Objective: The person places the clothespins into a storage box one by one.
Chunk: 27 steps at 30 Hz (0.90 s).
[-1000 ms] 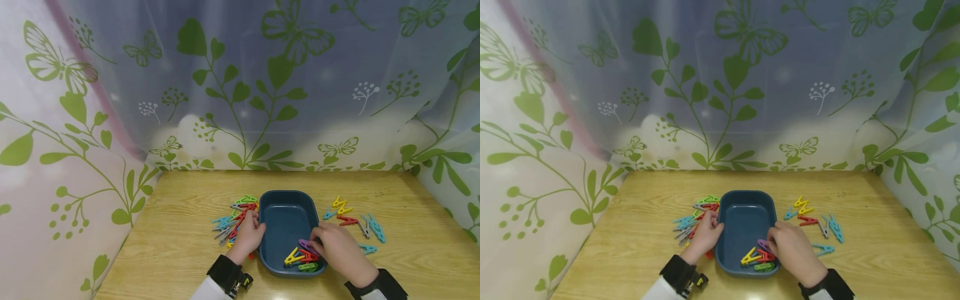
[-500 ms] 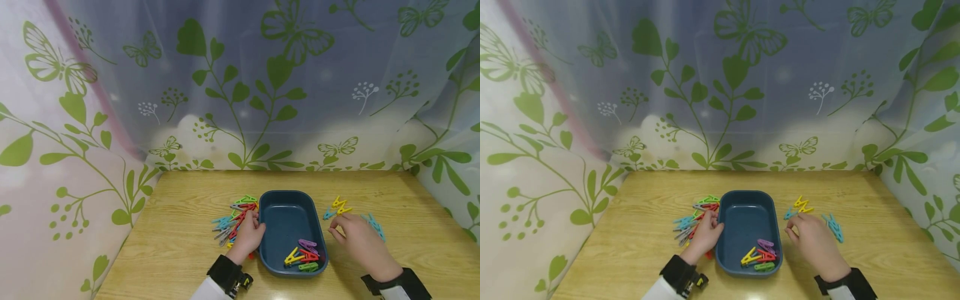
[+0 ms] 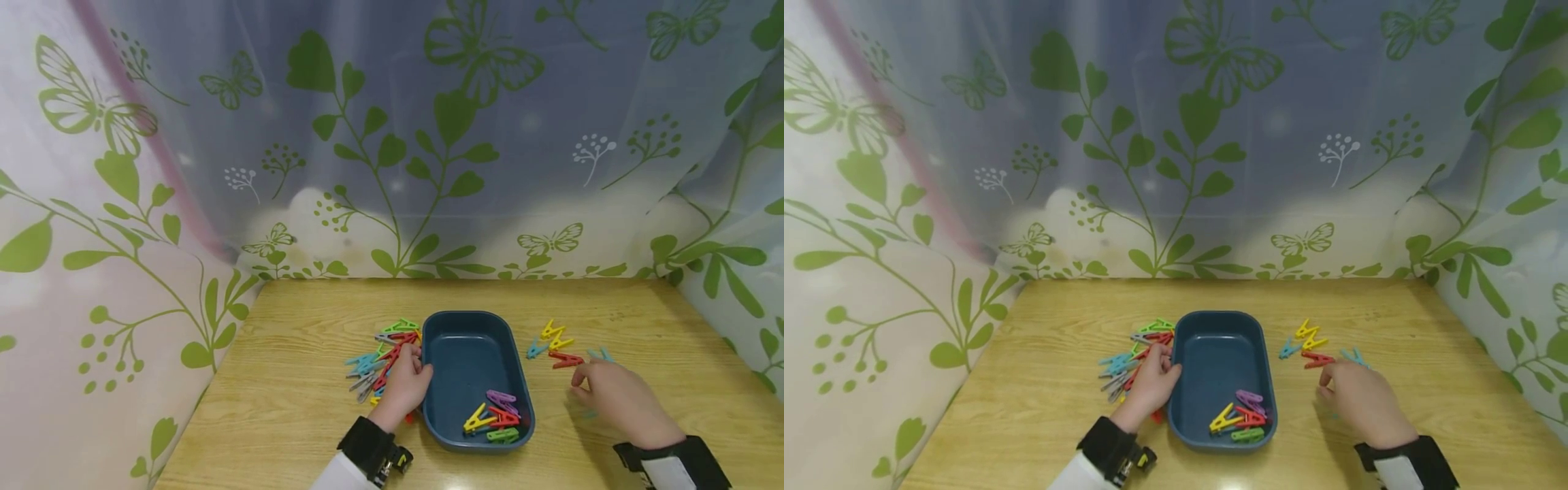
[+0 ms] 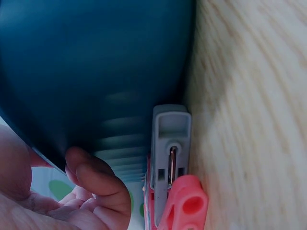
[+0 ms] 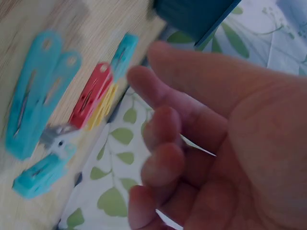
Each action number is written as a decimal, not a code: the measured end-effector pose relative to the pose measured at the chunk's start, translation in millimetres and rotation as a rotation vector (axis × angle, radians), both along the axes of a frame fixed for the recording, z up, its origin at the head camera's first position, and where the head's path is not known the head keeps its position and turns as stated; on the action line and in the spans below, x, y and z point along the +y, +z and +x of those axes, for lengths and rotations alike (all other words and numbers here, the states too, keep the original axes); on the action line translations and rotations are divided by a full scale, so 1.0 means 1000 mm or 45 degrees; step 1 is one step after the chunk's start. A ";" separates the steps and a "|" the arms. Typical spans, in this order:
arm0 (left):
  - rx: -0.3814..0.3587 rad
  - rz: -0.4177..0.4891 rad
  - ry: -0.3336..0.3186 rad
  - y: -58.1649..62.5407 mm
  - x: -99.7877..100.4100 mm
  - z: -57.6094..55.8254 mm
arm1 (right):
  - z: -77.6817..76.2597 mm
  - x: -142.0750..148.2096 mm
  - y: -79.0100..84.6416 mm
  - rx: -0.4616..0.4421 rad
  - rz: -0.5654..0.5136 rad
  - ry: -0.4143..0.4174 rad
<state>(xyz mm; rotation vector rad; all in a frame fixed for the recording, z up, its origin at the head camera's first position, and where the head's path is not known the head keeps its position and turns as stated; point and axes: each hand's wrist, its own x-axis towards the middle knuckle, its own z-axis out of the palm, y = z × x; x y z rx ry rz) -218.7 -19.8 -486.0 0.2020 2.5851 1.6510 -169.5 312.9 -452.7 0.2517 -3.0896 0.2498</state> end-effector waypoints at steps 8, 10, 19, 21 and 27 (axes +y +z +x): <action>0.010 0.001 -0.004 -0.001 0.000 0.000 | -0.006 0.012 -0.007 -0.191 0.018 -0.048; 0.010 -0.002 -0.002 -0.002 0.000 -0.001 | -0.008 0.013 -0.009 -0.201 0.017 -0.053; -0.002 -0.020 -0.002 -0.002 0.000 -0.003 | -0.011 0.015 -0.017 -0.196 0.006 -0.045; 0.002 -0.019 -0.005 -0.002 0.000 -0.002 | -0.012 0.015 -0.017 -0.192 0.009 -0.043; 0.017 -0.016 -0.013 -0.004 0.000 -0.002 | -0.013 0.013 -0.021 -0.167 0.028 -0.045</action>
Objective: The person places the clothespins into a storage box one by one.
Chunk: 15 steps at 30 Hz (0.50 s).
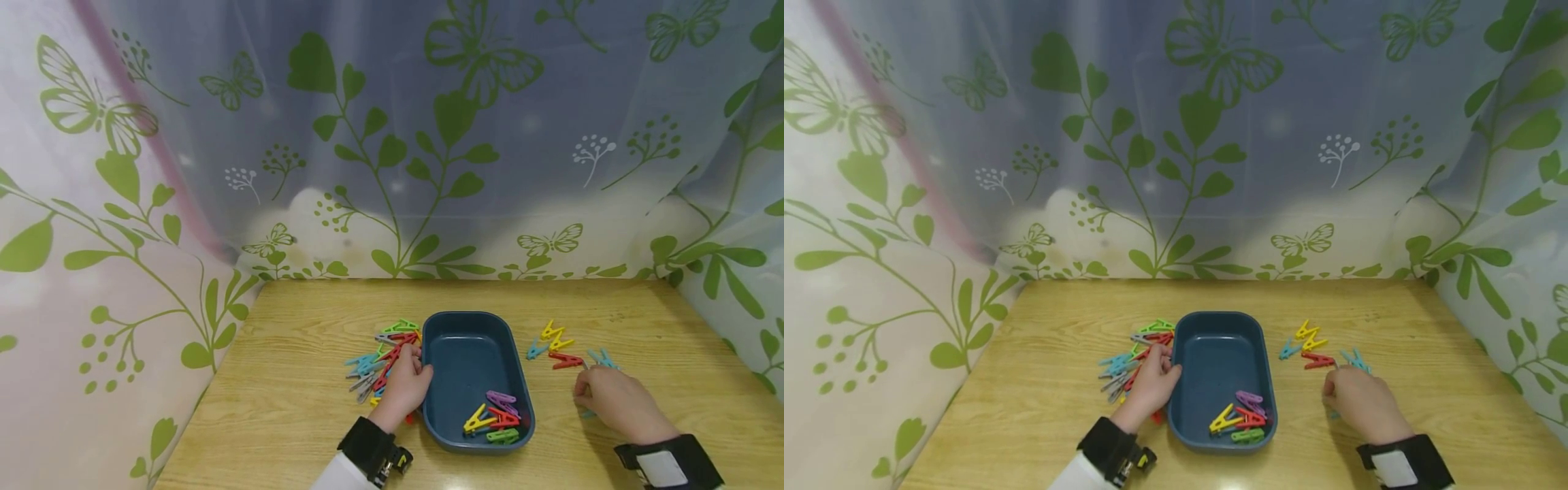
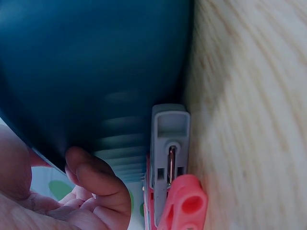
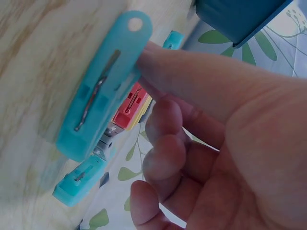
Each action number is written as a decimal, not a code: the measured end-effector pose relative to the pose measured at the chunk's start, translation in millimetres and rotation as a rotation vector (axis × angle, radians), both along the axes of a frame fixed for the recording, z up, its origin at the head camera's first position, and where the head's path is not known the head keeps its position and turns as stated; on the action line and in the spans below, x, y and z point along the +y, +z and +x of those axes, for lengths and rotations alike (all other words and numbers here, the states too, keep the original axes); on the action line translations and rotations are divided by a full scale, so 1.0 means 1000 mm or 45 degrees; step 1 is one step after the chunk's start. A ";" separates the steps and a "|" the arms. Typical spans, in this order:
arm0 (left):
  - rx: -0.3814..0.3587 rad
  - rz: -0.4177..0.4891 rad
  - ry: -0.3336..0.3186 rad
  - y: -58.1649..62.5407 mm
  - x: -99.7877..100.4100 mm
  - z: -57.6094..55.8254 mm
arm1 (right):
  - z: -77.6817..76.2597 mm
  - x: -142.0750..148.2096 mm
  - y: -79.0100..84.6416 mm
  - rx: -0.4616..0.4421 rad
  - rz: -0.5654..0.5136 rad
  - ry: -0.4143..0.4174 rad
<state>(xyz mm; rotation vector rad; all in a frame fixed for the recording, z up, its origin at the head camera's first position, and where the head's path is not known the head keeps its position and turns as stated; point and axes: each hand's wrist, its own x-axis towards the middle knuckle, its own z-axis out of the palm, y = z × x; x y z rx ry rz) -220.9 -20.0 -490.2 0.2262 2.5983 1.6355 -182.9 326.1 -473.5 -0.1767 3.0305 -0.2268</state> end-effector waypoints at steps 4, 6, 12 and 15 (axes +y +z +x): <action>0.000 -0.001 0.002 0.000 0.000 -0.001 | 0.001 -0.002 -0.001 0.087 0.011 0.028; -0.001 -0.005 0.003 0.000 0.000 -0.001 | 0.001 -0.003 -0.001 0.155 0.011 0.049; -0.012 -0.008 0.007 -0.001 0.000 -0.002 | 0.002 -0.014 0.006 0.345 0.005 0.088; -0.015 -0.002 0.005 -0.001 0.000 -0.002 | 0.004 -0.024 0.013 0.436 -0.031 0.108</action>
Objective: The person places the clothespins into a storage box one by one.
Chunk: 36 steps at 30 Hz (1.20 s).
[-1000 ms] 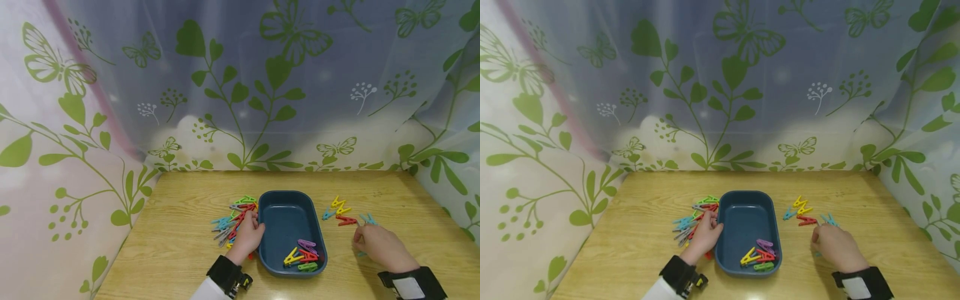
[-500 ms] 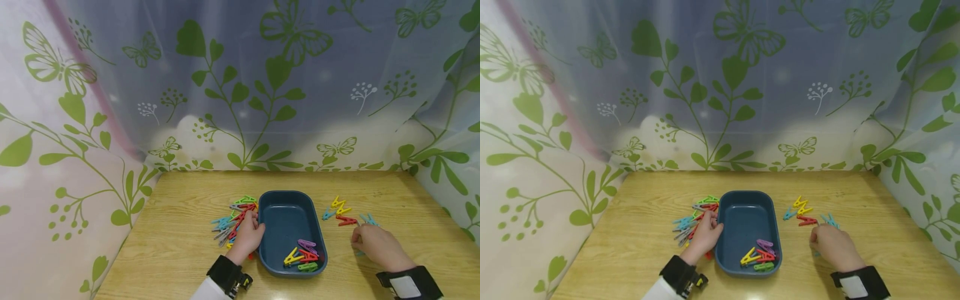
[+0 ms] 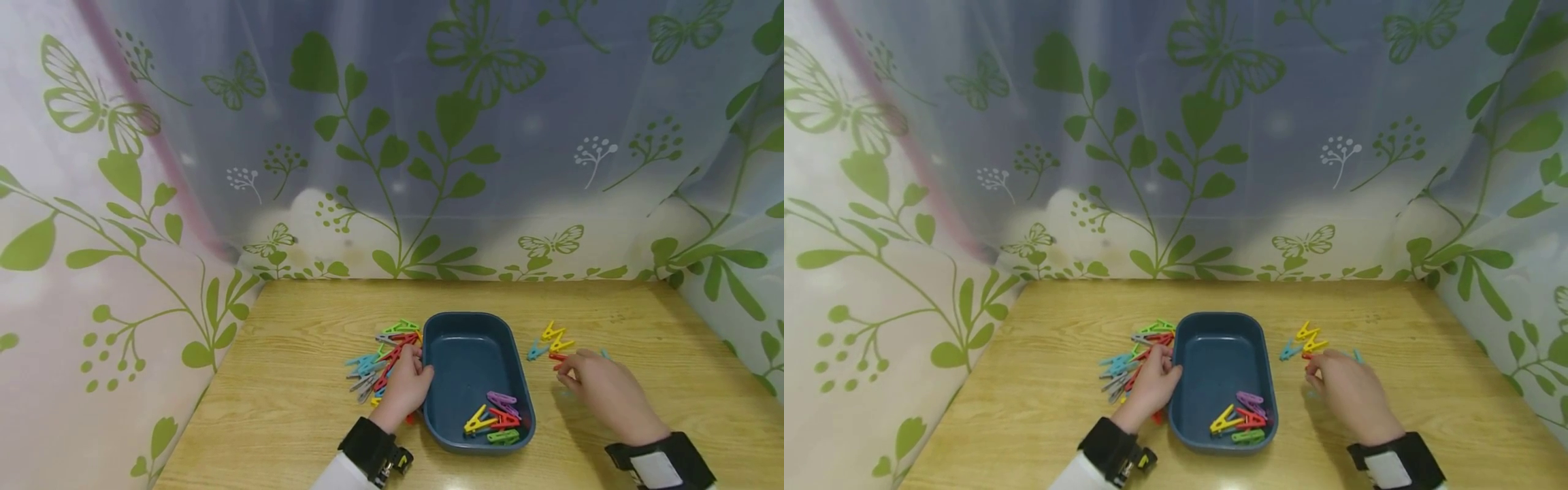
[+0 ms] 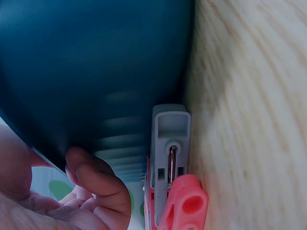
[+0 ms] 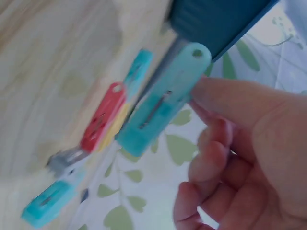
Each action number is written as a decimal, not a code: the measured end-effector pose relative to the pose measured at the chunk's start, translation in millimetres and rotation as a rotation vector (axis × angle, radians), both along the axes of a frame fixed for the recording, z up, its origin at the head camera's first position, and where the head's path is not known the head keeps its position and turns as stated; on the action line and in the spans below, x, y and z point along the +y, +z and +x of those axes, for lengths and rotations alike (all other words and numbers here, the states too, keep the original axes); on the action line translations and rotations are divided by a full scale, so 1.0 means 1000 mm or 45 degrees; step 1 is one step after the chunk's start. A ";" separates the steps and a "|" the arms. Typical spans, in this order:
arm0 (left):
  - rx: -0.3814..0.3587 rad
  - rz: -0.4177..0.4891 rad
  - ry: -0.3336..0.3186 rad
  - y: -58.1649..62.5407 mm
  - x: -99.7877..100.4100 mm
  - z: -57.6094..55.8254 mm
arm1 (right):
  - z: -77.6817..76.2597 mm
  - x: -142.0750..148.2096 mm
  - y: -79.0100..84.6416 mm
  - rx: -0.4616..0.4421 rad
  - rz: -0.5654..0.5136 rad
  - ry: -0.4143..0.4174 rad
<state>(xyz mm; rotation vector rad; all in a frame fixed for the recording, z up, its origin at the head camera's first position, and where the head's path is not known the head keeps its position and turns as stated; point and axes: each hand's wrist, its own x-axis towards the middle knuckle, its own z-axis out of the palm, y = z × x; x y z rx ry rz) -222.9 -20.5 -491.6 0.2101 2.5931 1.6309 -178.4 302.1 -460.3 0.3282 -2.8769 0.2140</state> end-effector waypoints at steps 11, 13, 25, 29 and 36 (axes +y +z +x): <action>0.002 0.007 -0.006 0.001 0.001 0.001 | 0.006 -0.041 0.022 0.318 -0.117 0.131; 0.007 0.004 -0.005 0.000 0.000 0.001 | 0.006 -0.049 0.025 0.316 -0.114 0.135; 0.016 0.008 -0.009 0.002 0.000 0.002 | 0.008 -0.099 0.025 0.313 -0.145 0.370; 0.032 0.013 -0.009 0.002 0.001 0.003 | 0.012 -0.110 0.022 0.249 -0.117 0.444; 0.051 -0.006 0.002 0.002 0.001 0.002 | 0.019 -0.122 0.020 0.089 -0.054 0.523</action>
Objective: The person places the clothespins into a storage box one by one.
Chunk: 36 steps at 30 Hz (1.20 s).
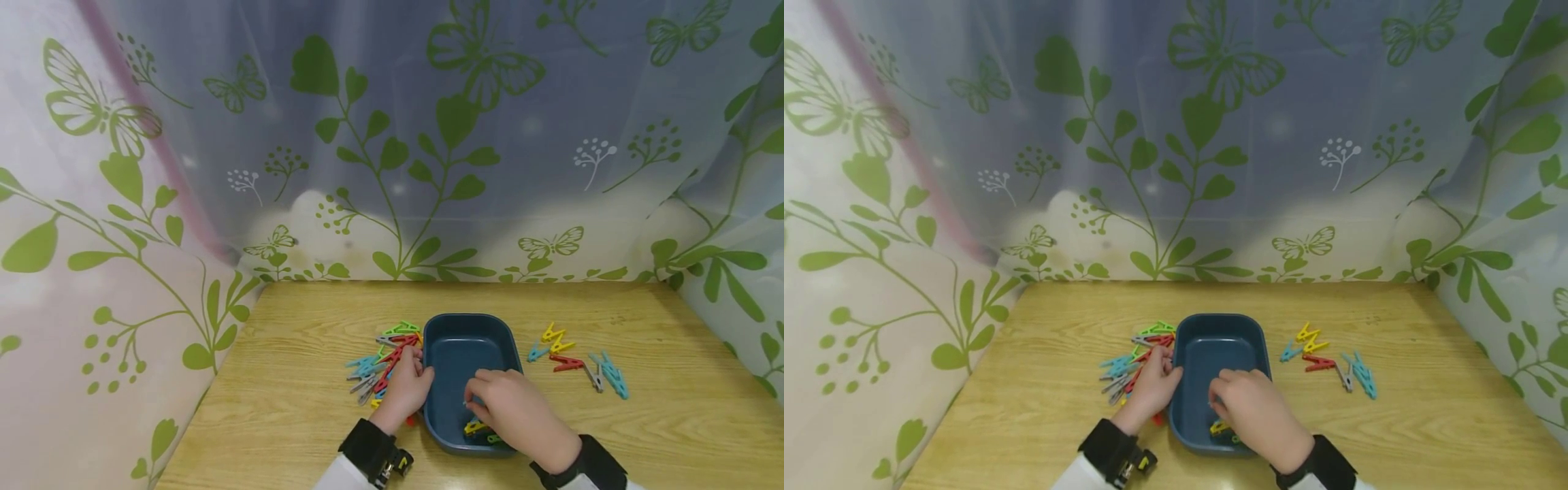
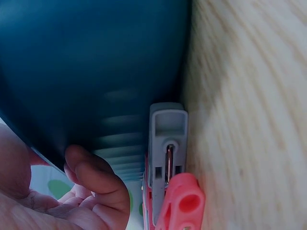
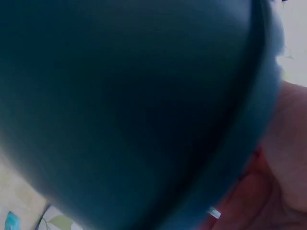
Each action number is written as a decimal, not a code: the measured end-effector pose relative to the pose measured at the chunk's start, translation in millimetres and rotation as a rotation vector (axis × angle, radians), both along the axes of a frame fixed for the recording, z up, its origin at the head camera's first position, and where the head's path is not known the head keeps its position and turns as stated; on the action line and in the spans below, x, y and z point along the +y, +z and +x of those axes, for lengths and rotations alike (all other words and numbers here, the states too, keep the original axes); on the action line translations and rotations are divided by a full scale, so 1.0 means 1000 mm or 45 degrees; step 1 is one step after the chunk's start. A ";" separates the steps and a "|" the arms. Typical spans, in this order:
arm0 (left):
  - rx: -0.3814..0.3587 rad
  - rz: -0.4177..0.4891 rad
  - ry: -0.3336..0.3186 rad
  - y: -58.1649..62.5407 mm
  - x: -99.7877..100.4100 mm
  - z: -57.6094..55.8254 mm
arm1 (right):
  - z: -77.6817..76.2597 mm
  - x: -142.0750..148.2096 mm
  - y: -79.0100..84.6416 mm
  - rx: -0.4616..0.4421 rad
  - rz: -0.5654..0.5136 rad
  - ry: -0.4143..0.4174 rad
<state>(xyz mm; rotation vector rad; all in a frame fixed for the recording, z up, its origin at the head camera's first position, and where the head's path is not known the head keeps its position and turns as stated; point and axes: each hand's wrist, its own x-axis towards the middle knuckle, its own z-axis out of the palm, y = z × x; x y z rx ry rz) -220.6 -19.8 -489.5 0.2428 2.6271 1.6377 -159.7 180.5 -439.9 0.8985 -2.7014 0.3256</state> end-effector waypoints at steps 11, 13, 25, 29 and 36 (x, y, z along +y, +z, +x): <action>-0.010 0.017 -0.018 0.000 0.000 0.001 | -0.001 -0.004 -0.009 -0.087 0.092 0.044; -0.009 0.014 -0.016 0.000 0.000 0.001 | -0.001 -0.003 -0.010 -0.104 0.101 0.047; -0.021 0.021 -0.017 0.000 0.001 0.001 | -0.001 0.000 -0.013 -0.128 0.079 0.073; -0.030 0.024 -0.017 -0.001 0.001 0.001 | -0.002 0.004 -0.010 -0.113 0.036 0.062; -0.047 0.010 -0.008 -0.001 0.001 -0.001 | -0.007 0.015 -0.001 -0.106 -0.040 0.016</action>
